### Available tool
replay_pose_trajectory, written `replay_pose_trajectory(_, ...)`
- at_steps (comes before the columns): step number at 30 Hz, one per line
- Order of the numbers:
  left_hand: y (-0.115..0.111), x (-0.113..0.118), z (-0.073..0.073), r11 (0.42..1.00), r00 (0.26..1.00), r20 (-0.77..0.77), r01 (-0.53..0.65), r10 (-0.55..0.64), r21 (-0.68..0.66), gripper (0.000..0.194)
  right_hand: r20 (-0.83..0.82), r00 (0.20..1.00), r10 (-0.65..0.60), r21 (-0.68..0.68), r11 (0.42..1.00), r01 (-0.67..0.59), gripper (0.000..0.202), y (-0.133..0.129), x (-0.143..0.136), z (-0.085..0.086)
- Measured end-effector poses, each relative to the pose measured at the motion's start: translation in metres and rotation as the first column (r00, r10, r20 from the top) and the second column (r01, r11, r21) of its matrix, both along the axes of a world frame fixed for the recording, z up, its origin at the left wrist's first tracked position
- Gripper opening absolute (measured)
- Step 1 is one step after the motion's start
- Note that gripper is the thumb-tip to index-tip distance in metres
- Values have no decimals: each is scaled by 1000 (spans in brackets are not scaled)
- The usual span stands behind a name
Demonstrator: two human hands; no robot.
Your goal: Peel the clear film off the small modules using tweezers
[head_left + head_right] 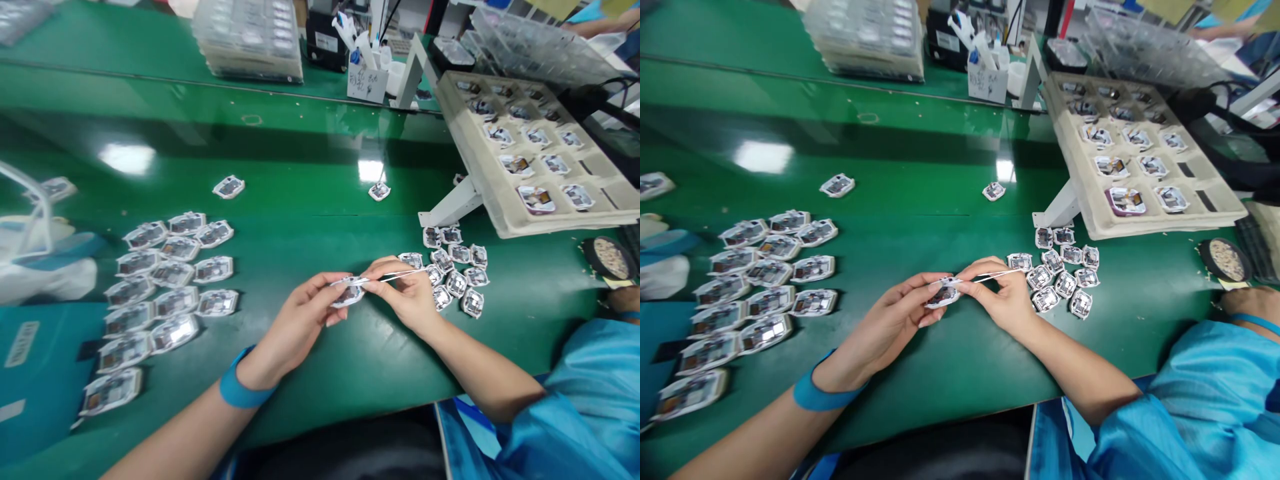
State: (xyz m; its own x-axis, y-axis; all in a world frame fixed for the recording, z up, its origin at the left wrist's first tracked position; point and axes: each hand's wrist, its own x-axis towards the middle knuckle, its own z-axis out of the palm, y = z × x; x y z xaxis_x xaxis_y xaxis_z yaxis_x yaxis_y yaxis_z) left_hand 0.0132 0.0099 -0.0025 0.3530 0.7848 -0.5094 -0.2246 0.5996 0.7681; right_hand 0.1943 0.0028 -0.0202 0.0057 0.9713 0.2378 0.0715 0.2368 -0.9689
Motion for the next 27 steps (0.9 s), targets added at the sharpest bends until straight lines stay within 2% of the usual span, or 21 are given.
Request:
replay_pose_trajectory(5,1,0,-2,999,999,-45,27,-25,45,45,-31,999,14,-67,998,-16,10,0,1,1)
replay_pose_trajectory(9,0,-1,-3,981,988,-154,54,-25,185,39,-81,996,-43,-169,985,29,15,-1,2,2)
replay_pose_trajectory(13,0,0,-4,953,972,-233,77,-7,293,34,-79,996,-47,-234,972,27,26,-1,2,2)
replay_pose_trajectory(27,-3,2,-6,924,958,-288,108,2,366,29,-106,994,-22,-260,966,-6,27,1,0,3)
